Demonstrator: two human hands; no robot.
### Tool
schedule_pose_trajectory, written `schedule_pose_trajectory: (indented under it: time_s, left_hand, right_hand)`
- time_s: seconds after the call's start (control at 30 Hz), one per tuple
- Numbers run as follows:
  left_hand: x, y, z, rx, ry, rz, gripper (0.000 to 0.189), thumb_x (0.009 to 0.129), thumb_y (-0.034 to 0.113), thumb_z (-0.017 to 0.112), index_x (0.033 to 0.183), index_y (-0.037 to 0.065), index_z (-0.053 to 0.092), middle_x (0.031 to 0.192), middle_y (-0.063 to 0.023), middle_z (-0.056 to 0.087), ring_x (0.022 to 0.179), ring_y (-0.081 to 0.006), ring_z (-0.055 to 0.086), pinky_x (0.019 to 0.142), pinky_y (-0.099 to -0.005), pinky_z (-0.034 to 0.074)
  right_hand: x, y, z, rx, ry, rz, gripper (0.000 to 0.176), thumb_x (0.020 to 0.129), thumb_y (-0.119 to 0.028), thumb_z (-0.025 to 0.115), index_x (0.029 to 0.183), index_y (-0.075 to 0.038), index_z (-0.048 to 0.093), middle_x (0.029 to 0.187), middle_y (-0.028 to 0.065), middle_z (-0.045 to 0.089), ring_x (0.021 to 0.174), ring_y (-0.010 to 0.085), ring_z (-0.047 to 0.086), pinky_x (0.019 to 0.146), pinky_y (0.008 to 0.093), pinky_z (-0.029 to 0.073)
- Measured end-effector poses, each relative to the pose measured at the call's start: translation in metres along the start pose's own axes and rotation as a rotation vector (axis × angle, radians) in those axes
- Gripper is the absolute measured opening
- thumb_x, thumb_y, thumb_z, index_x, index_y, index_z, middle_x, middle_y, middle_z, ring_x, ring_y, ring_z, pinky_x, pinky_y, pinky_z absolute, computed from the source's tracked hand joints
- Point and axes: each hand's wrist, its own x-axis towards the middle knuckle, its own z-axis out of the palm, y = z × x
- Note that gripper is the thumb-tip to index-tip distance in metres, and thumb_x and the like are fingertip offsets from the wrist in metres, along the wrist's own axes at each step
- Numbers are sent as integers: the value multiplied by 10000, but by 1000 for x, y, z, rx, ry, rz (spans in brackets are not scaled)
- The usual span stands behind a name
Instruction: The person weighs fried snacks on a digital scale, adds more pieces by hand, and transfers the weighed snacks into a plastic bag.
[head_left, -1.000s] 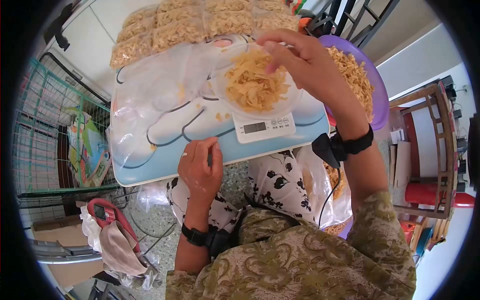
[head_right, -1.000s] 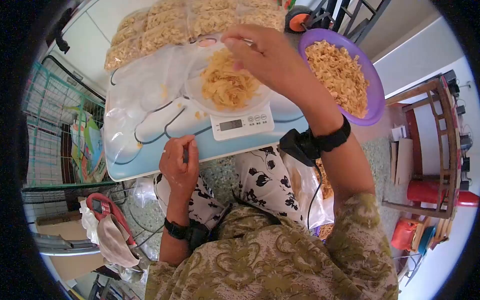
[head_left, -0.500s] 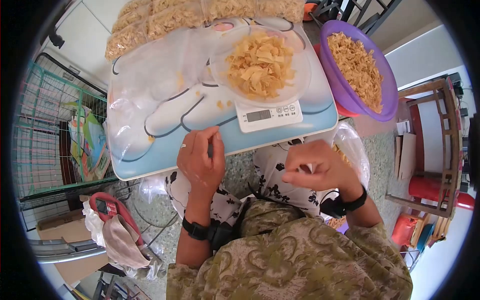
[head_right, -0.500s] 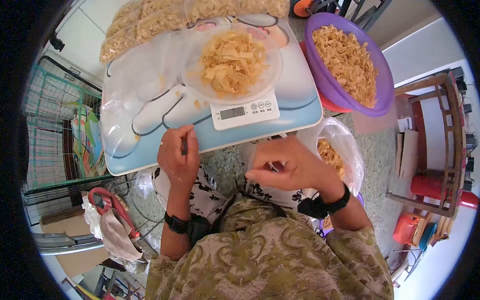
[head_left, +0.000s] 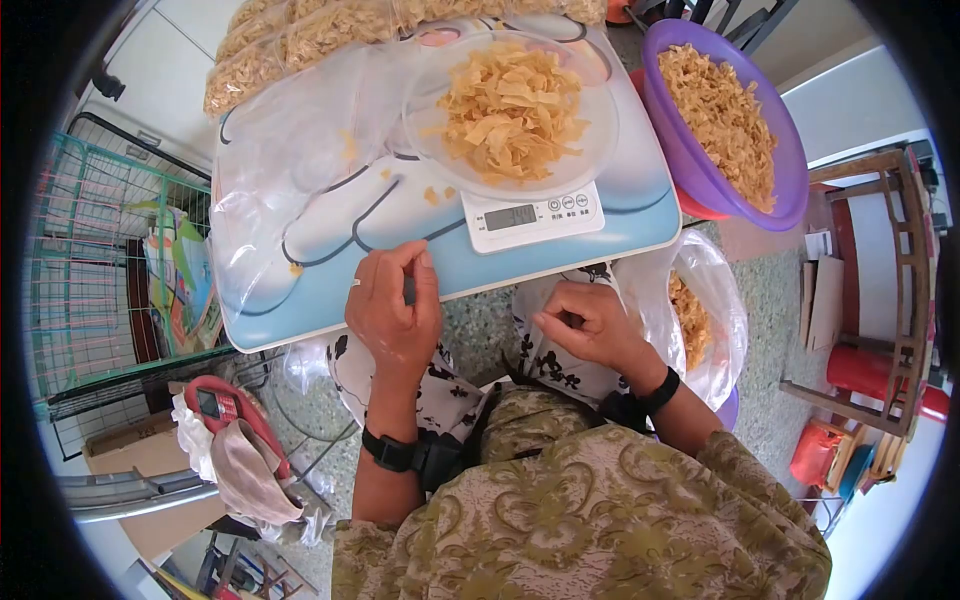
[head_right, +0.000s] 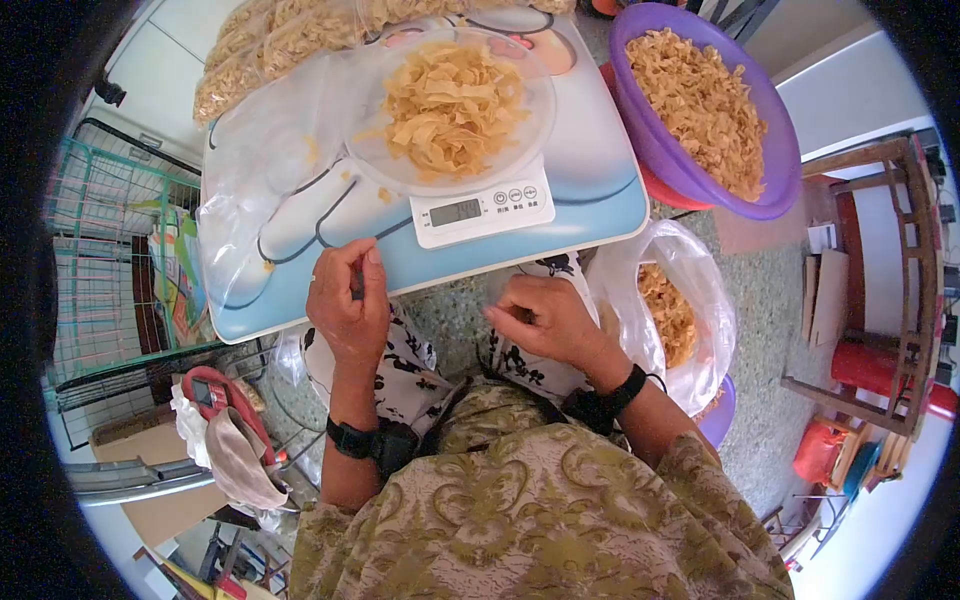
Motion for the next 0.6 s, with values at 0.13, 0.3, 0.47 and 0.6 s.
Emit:
schedule_pose_trajectory:
  time_s: [0.13, 0.3, 0.47, 0.6]
  left_hand:
    - [0, -1, 2, 9, 20, 24, 36, 889, 70, 652, 920, 54, 662, 728, -53, 571, 599, -182, 513, 552, -305, 411]
    - [1, 0, 2, 35, 26, 45, 40, 890, 76, 657, 922, 52, 662, 730, -50, 573, 593, -178, 508, 549, -302, 410]
    - [1, 0, 3, 38, 33, 43, 47, 890, 78, 658, 930, 54, 667, 731, -42, 573, 588, -163, 498, 548, -297, 408]
    - [1, 0, 2, 26, 38, 47, 47, 891, 71, 653, 932, 53, 667, 732, -42, 572, 589, -163, 498, 549, -299, 409]
  right_hand:
    - [3, 6, 5, -27, 23, -23, 153, 812, -71, 724, 721, -30, 607, 646, 64, 557, 565, 207, 539, 530, 310, 408]
    - [5, 9, 7, -40, 28, -33, 201, 828, -138, 718, 699, -51, 592, 657, 89, 582, 597, 265, 596, 546, 358, 454]
    - [6, 13, 7, -58, 49, -61, 180, 827, -133, 719, 714, -51, 606, 662, 88, 588, 601, 262, 602, 554, 354, 465]
    - [6, 12, 7, -69, 55, -70, 180, 829, -135, 718, 716, -50, 608, 668, 89, 594, 602, 264, 603, 554, 355, 466]
